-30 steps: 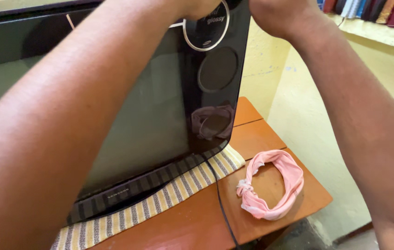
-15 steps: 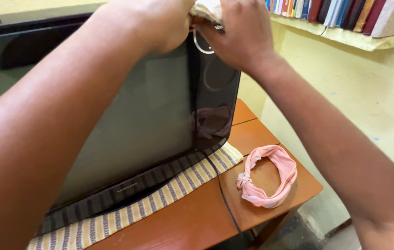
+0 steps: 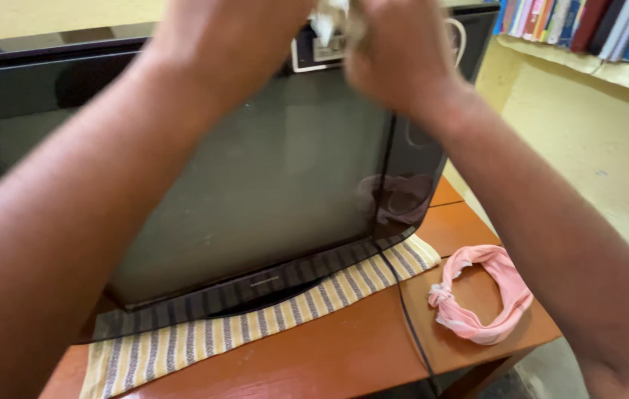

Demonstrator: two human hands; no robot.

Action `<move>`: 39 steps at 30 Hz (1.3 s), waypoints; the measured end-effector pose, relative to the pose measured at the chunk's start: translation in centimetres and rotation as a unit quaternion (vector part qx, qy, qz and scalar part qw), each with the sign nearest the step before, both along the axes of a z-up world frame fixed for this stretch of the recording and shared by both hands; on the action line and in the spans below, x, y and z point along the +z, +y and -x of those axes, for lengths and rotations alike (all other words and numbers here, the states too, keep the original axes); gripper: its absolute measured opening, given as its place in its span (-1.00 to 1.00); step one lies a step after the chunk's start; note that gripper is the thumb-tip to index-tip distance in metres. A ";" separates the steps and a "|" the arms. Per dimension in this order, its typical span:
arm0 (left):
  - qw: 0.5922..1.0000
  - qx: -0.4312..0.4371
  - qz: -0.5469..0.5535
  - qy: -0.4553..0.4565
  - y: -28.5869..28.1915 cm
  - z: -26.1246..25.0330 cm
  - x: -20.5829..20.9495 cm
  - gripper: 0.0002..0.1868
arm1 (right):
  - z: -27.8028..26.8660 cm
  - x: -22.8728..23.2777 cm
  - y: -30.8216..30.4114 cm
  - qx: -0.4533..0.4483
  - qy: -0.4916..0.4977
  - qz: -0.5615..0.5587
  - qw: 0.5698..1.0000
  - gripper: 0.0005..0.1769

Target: The person wipes the exterior frame and edges of a television using a cloth.

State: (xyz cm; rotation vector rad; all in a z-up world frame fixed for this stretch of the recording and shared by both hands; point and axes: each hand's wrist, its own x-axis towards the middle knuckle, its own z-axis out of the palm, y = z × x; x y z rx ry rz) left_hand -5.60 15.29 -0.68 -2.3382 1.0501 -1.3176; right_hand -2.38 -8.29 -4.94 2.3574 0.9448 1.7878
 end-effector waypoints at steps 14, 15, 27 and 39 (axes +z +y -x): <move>0.989 -0.122 0.082 0.019 8.0 -1.2 -1.5 -0.56 | 1.4 0.4 7.7 0.132 0.101 0.022 0.986 -0.53; 0.985 -0.142 0.095 0.027 8.7 -1.3 -1.7 -0.58 | 1.5 0.2 8.0 0.137 0.119 0.022 0.983 -0.56; 0.978 -0.036 0.105 -0.178 8.5 -1.9 -4.7 -0.54 | 1.0 -4.3 10.3 0.137 -0.071 -0.080 0.985 -0.52; 0.951 -0.027 0.142 -0.275 8.1 -2.9 -6.3 -0.74 | 2.7 -6.1 8.8 0.030 -0.138 -0.091 0.986 -0.49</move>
